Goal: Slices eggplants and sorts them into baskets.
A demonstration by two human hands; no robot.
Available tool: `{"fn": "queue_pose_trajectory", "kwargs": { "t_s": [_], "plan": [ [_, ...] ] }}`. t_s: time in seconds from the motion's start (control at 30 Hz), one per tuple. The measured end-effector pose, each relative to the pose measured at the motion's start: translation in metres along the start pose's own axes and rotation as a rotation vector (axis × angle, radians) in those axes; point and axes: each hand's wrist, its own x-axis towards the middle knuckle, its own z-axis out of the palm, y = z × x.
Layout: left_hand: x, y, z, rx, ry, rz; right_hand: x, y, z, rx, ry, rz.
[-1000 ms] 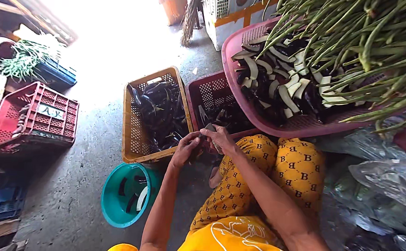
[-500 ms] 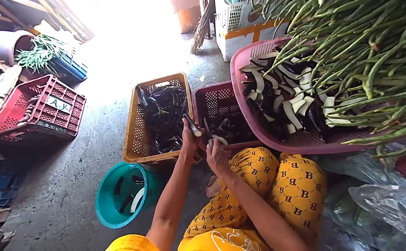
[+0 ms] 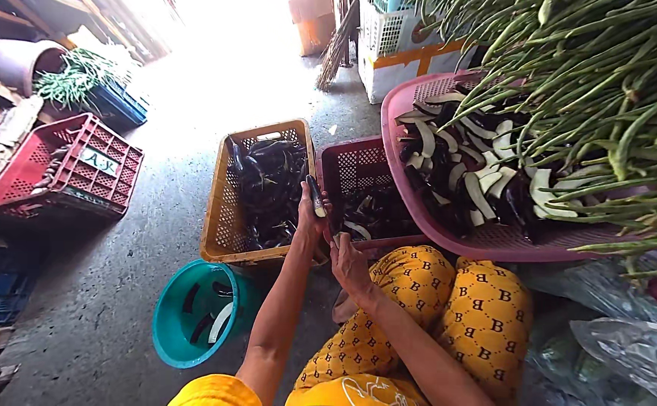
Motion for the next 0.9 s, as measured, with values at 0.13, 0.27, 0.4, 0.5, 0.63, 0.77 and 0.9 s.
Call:
{"fn": "queue_pose_trajectory", "kwargs": {
  "t_s": [0.13,0.27,0.4,0.5,0.63,0.77,0.9],
  "plan": [
    [-0.003,0.001,0.004,0.024,0.038,0.009,0.0,0.0,0.001,-0.017,-0.03,0.022],
    [-0.004,-0.003,0.007,0.06,0.079,0.057,0.001,-0.003,-0.001,-0.059,-0.077,0.073],
    [-0.006,-0.007,0.01,0.098,0.118,0.102,0.005,-0.008,-0.008,-0.078,-0.205,0.165],
    [-0.01,-0.012,0.009,0.144,0.101,0.126,0.01,-0.012,-0.012,-0.083,-0.282,0.233],
    [-0.014,-0.019,0.011,0.133,0.115,0.119,0.013,-0.014,-0.014,-0.073,-0.329,0.288],
    [-0.017,-0.019,0.013,0.154,0.113,0.131,0.015,-0.014,-0.014,-0.091,-0.343,0.294],
    [-0.025,-0.026,0.015,0.207,0.109,0.119,0.023,-0.014,-0.013,-0.065,-0.368,0.322]
  ]
}}
